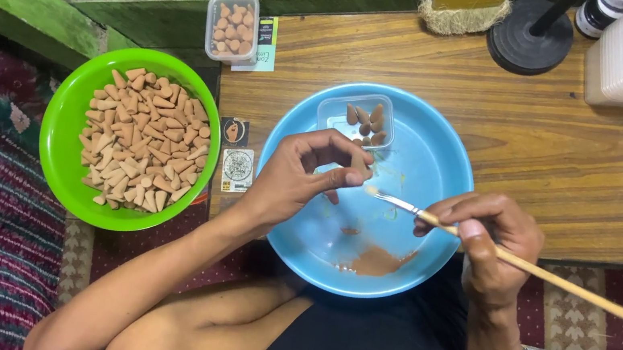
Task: The person paints small, cone-shaped clay pieces using a paintbrush and brown paint. They pick up each piece from a green bowl, apply paint, and place the finished pieces into a small plastic container.
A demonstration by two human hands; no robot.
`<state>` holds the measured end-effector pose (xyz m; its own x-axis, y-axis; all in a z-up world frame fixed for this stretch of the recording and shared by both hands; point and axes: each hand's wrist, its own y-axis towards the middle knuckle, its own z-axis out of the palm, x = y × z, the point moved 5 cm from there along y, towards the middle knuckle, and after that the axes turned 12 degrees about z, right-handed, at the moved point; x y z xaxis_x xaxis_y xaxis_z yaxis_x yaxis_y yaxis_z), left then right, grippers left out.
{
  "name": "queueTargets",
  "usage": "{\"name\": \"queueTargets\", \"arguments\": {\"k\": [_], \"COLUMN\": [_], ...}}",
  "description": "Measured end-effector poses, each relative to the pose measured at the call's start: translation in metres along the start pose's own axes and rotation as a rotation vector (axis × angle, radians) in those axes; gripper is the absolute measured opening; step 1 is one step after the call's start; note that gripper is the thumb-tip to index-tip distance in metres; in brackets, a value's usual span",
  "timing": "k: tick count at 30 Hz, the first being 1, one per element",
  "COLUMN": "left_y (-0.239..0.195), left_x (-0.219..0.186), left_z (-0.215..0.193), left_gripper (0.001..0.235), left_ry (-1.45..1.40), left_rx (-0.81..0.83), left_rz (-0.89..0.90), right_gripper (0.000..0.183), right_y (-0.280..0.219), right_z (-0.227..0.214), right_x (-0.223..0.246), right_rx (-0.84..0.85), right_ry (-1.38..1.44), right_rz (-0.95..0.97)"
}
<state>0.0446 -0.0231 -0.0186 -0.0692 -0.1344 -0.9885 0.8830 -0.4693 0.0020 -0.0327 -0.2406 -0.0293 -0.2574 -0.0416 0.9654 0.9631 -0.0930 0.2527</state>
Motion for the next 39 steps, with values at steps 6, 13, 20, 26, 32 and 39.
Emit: {"name": "queueTargets", "arguments": {"k": [6,13,20,26,32,39], "left_y": [-0.001,-0.001,-0.001,0.003,0.005,0.021], "left_x": [0.007,0.013,0.01,0.015,0.027,0.007], "left_z": [-0.001,0.0,-0.002,-0.007,-0.023,-0.048], "left_gripper": [0.036,0.04,0.037,0.035,0.032,0.02], "left_ry": [-0.181,-0.22,-0.254,-0.227,-0.228,0.635], "left_rx": [-0.072,-0.039,-0.093,-0.108,-0.186,-0.075], "left_rz": [-0.083,-0.093,-0.1,-0.094,-0.08,0.343], "right_gripper": [0.025,0.026,0.026,0.025,0.025,0.031], "right_y": [0.0,0.003,-0.001,0.01,0.017,0.034], "right_z": [0.007,0.012,0.021,0.017,0.023,0.005], "right_x": [-0.001,0.006,0.003,0.004,-0.013,-0.034], "right_rx": [0.005,-0.038,-0.013,-0.049,0.021,-0.027], "right_ry": [-0.026,-0.028,-0.093,-0.149,-0.199,-0.311], "right_rz": [0.008,-0.001,-0.031,-0.045,0.01,0.168]}}
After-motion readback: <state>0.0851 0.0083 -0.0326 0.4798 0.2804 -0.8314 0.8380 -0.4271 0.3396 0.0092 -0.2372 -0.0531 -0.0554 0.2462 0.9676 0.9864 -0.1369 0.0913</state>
